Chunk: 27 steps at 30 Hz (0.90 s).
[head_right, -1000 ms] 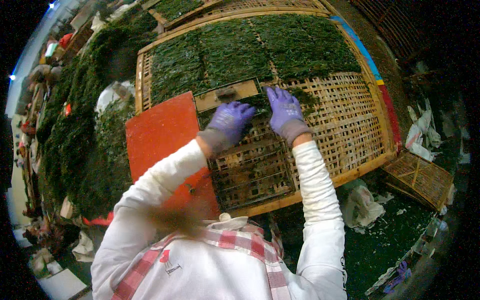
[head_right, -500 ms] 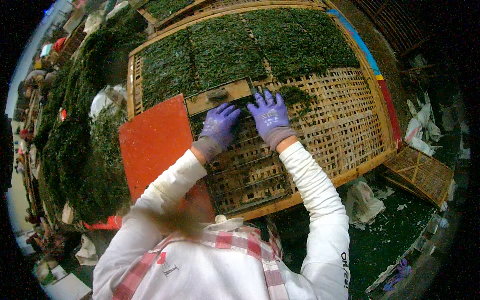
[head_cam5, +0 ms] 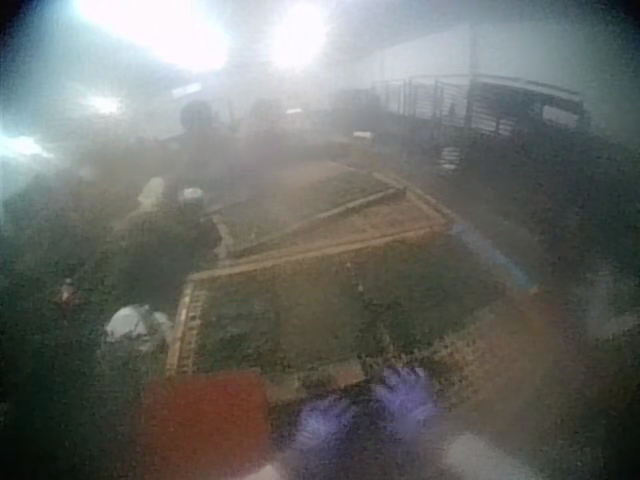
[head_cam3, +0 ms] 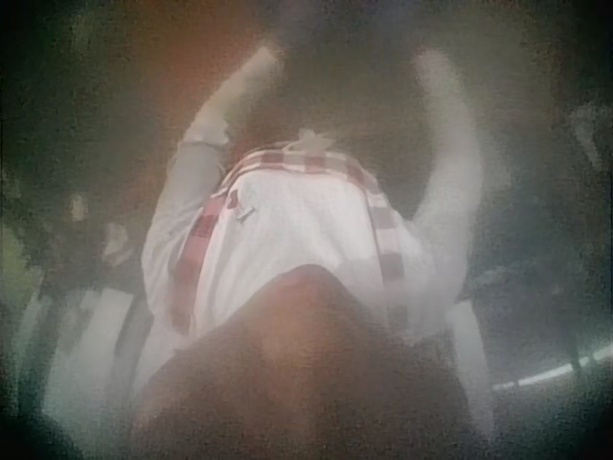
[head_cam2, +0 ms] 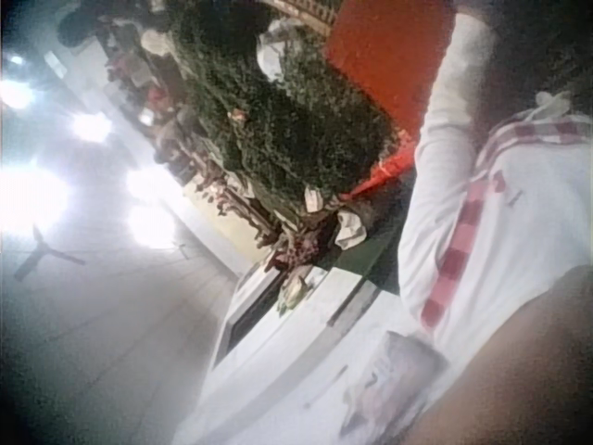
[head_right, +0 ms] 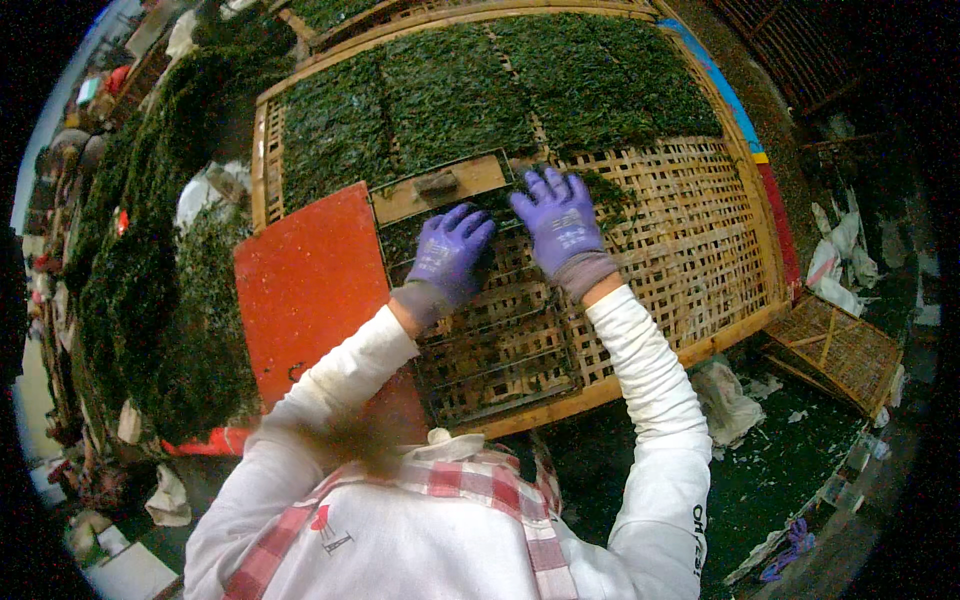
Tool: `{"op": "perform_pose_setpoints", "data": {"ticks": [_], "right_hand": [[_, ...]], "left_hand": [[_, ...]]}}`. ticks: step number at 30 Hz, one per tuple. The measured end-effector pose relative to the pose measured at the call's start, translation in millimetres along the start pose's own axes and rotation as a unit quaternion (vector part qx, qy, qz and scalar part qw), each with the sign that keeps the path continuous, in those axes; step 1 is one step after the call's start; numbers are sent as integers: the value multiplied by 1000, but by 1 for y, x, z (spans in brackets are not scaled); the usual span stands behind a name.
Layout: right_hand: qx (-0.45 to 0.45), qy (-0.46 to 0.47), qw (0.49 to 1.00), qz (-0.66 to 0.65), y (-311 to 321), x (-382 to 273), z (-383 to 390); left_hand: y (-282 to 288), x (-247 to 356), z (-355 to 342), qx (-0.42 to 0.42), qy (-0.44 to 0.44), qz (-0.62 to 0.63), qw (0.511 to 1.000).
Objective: The person repeatedly picks up handfuls of green seaweed from a large pile, places them into a rectangular wooden frame on a woven mat, and presses the seaweed flat with a wooden block. The person then removes the block and repeats the cycle.
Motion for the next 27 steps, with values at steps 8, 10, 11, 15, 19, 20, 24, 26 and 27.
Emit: {"op": "perform_pose_setpoints", "data": {"ticks": [8, 10, 11, 15, 19, 20, 24, 26, 27], "right_hand": [[-118, -49, 984, -124, -44, 24, -34], [-89, -49, 986, -135, -45, 27, -36], [-42, -43, 989, -138, -36, 28, -36], [13, -4, 985, -172, 7, 10, -31], [-96, 0, 978, -185, 43, -27, -39], [-100, 3, 977, -187, 51, -37, -40], [-102, 52, 977, -182, 71, -82, -45], [-96, 77, 974, -191, 83, -115, -47], [-93, 87, 972, -197, 92, -133, -46]], "left_hand": [[-39, 12, -30, -64, 13, -129, 989], [-49, 9, -29, -118, 32, -160, 980], [-50, 9, -30, -119, 31, -164, 979], [-54, 7, -32, -190, 51, -166, 966], [-51, 8, -21, -222, 86, -102, 966], [-45, 12, -18, -168, 84, -45, 981], [-50, -2, -18, -50, 232, 73, 969], [-59, -35, -2, -97, 550, -63, 827], [-61, -36, 6, -71, 572, -54, 816]]}}
Point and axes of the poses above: each hand's wrist, its own z-axis away from the middle knuckle, its own y-axis out of the back of the hand, x = y × z, the point moved 7 cm from there along -z, towards the middle knuckle, and after that the axes turned 4 degrees about z, right-handed, at the moved point
